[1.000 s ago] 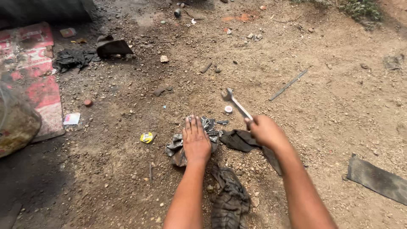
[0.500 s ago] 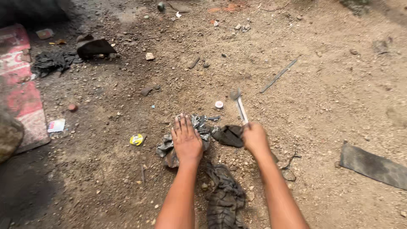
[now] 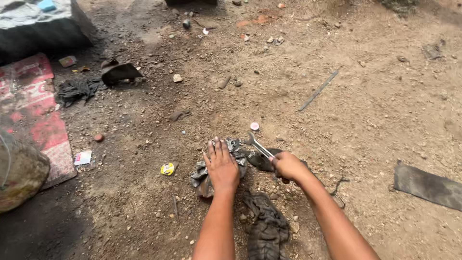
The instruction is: The person uses a wrench to repeatedly strike and break a piece of metal resting on a rock. The person holds the metal piece with one hand and swings the wrench with the other to fracture the object into smaller pieces.
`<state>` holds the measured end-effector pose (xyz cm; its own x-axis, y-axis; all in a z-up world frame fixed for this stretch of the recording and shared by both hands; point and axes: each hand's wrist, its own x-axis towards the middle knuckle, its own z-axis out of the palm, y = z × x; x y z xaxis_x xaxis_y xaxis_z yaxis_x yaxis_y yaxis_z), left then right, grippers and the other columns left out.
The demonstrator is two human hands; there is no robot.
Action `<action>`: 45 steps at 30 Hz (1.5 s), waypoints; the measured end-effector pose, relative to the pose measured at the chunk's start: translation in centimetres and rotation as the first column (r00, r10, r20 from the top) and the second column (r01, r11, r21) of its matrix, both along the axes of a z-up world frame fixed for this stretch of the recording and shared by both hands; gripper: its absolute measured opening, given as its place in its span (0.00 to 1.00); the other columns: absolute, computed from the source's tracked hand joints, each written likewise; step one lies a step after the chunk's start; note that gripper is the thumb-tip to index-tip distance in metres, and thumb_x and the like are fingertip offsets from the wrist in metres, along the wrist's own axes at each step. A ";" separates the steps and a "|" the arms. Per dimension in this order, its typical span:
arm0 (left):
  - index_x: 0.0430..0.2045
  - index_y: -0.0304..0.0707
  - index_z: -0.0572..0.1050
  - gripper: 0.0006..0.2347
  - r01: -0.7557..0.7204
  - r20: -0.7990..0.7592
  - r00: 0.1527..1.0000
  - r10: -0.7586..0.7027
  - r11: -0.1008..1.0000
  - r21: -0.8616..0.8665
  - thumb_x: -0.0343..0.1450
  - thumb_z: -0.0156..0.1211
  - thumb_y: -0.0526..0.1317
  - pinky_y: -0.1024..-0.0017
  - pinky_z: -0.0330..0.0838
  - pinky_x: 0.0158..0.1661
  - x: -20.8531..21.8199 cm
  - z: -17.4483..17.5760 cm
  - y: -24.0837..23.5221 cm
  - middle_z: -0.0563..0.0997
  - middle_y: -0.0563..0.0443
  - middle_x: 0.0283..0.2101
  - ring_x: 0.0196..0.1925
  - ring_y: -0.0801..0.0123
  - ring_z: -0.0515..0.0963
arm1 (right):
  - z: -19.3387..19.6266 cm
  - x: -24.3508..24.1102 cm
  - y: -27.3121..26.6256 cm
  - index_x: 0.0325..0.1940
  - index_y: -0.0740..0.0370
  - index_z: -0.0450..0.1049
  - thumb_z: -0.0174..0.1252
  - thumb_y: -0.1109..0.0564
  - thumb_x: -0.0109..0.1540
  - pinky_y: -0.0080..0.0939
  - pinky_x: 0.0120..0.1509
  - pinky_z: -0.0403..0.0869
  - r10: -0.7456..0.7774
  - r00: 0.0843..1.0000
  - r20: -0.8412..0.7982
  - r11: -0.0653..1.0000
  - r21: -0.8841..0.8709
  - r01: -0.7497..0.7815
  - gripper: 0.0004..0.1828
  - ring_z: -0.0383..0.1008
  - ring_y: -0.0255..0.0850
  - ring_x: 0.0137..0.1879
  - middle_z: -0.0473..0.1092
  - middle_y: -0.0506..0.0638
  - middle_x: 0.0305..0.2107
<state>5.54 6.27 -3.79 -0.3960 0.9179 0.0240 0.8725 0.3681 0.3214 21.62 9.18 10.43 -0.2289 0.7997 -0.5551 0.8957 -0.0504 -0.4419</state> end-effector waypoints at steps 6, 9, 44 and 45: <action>0.72 0.38 0.48 0.28 0.007 -0.106 0.994 -0.012 0.999 -0.047 0.74 0.34 0.46 0.52 0.32 0.71 -1.5 -0.7 -1.9 0.42 0.50 0.77 0.78 0.57 0.39 | 11.6 4.0 5.8 0.45 0.62 0.68 0.40 0.45 0.79 0.33 0.29 0.68 0.143 0.471 -0.871 0.717 0.419 0.558 0.20 0.67 0.33 0.26 0.67 0.47 0.24; 0.73 0.39 0.48 0.28 0.006 -0.046 0.999 -0.010 0.996 -0.094 0.75 0.34 0.46 0.52 0.32 0.72 -1.2 -1.3 -2.4 0.41 0.50 0.78 0.79 0.57 0.38 | 7.1 1.2 1.1 0.44 0.62 0.68 0.42 0.44 0.79 0.36 0.27 0.67 0.382 0.164 -0.909 0.617 0.383 0.687 0.20 0.65 0.35 0.24 0.66 0.48 0.23; 0.74 0.46 0.47 0.28 0.048 -0.017 0.999 -0.051 0.984 -0.172 0.75 0.36 0.48 0.48 0.47 0.69 -0.3 1.9 -2.9 0.44 0.55 0.78 0.79 0.58 0.42 | 2.6 1.4 -3.4 0.52 0.56 0.73 0.52 0.55 0.67 0.36 0.29 0.64 -0.369 0.678 -0.635 0.925 -0.176 0.337 0.11 0.63 0.35 0.25 0.64 0.45 0.21; 0.73 0.46 0.47 0.28 0.050 -0.021 0.998 -0.054 0.987 -0.153 0.74 0.36 0.48 0.47 0.46 0.69 -0.4 2.1 -2.6 0.44 0.55 0.78 0.79 0.58 0.42 | 4.4 0.7 -3.0 0.52 0.57 0.73 0.51 0.54 0.68 0.36 0.29 0.63 -0.306 0.807 -0.505 0.948 -0.083 0.307 0.11 0.62 0.35 0.25 0.64 0.45 0.21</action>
